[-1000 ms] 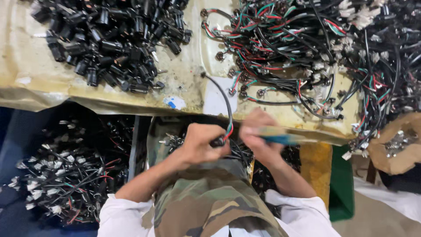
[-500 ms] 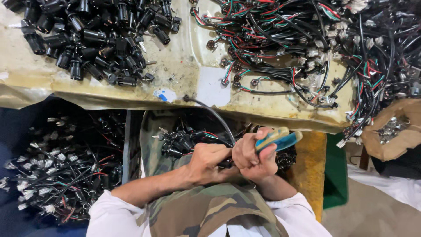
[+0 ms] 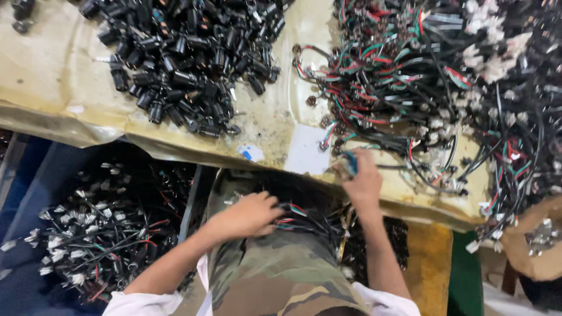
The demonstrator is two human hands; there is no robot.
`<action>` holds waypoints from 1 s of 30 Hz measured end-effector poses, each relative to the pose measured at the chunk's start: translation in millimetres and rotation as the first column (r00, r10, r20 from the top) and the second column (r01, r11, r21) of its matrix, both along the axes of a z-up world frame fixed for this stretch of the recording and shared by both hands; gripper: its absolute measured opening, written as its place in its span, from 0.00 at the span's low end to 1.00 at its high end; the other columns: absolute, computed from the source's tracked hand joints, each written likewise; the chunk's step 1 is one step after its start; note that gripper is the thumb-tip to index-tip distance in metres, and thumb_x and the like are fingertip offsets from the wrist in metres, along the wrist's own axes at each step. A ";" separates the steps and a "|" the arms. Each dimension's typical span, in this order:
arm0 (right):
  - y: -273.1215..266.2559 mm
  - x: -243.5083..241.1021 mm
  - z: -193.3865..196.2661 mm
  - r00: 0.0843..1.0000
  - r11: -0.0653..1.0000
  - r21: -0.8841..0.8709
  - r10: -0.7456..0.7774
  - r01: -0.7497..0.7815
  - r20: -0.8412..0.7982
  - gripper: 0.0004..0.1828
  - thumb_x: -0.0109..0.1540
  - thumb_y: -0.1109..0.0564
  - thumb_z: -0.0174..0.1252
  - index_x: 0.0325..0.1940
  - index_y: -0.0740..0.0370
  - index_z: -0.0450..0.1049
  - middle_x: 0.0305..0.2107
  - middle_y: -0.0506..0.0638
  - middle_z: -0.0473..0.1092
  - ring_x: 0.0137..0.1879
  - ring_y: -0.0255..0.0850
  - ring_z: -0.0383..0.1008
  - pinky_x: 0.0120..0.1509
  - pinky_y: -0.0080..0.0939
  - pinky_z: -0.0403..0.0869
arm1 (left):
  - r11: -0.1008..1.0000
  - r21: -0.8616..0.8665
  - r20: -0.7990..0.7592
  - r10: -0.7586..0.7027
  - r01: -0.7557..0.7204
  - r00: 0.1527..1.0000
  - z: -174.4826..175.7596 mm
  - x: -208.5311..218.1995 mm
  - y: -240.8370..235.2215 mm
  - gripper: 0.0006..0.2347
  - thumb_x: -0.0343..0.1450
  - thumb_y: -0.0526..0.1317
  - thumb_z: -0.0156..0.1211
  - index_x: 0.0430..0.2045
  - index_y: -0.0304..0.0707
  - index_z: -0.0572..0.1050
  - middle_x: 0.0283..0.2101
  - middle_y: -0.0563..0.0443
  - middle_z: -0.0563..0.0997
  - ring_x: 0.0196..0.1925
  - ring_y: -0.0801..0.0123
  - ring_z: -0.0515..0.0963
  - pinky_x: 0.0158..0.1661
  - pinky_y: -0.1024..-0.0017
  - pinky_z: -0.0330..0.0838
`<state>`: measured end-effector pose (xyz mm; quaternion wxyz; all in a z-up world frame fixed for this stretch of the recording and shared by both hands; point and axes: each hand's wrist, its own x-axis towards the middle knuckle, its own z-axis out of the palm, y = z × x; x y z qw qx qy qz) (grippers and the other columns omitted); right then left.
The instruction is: The person repeatedly picks up black cylindrical components and wire harnesses from a table, uses pliers to strip or adjust wires, and inserts the components into the harnesses. Finished assemblies are placed into a yellow bin below the table.
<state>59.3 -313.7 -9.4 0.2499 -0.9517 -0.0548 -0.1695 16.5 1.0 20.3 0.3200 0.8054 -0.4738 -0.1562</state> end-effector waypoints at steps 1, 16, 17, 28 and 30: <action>6.0 3.5 -9.4 0.997 0.999 -0.022 -0.043 0.042 -0.066 0.23 0.52 0.60 0.66 0.52 0.57 0.73 0.42 0.54 0.75 0.46 0.52 0.77 0.47 0.48 0.74 | 0.979 0.187 0.268 0.033 -0.085 0.963 -10.4 -3.7 -2.4 0.17 0.62 0.37 0.65 0.45 0.31 0.79 0.41 0.38 0.80 0.43 0.47 0.79 0.39 0.58 0.73; 22.7 -17.5 90.2 0.845 0.780 0.337 0.443 -0.528 0.299 0.16 0.63 0.62 0.63 0.54 0.56 0.68 0.47 0.52 0.69 0.46 0.49 0.71 0.54 0.59 0.71 | 0.850 0.013 0.385 0.482 -0.527 0.787 -14.0 236.5 36.5 0.16 0.70 0.32 0.61 0.52 0.44 0.79 0.52 0.49 0.79 0.56 0.52 0.71 0.58 0.62 0.68; 34.5 -8.0 81.1 0.913 0.884 0.253 0.408 -0.394 -0.004 0.20 0.59 0.60 0.64 0.55 0.56 0.70 0.46 0.52 0.71 0.48 0.53 0.75 0.52 0.56 0.74 | 0.850 0.038 0.396 0.470 -0.525 0.789 -11.6 237.8 37.3 0.17 0.69 0.33 0.62 0.52 0.46 0.79 0.50 0.50 0.80 0.56 0.54 0.71 0.58 0.62 0.68; 30.2 34.0 12.1 0.917 0.939 -0.044 0.321 -0.340 -0.238 0.22 0.52 0.55 0.71 0.47 0.59 0.73 0.46 0.56 0.71 0.44 0.57 0.77 0.42 0.55 0.74 | 0.359 -0.417 -0.876 -0.404 -0.835 0.264 -2.7 86.7 -24.9 0.22 0.72 0.43 0.62 0.62 0.35 0.72 0.41 0.50 0.81 0.43 0.70 0.78 0.47 0.71 0.73; 23.2 33.5 7.4 0.936 0.953 -0.064 0.275 -0.295 -0.221 0.19 0.54 0.54 0.72 0.44 0.60 0.73 0.39 0.56 0.72 0.42 0.57 0.77 0.42 0.54 0.74 | 0.395 -0.509 -0.855 -0.333 -0.765 0.398 1.3 62.8 -34.3 0.22 0.72 0.39 0.65 0.63 0.36 0.72 0.40 0.55 0.77 0.43 0.75 0.74 0.48 0.75 0.69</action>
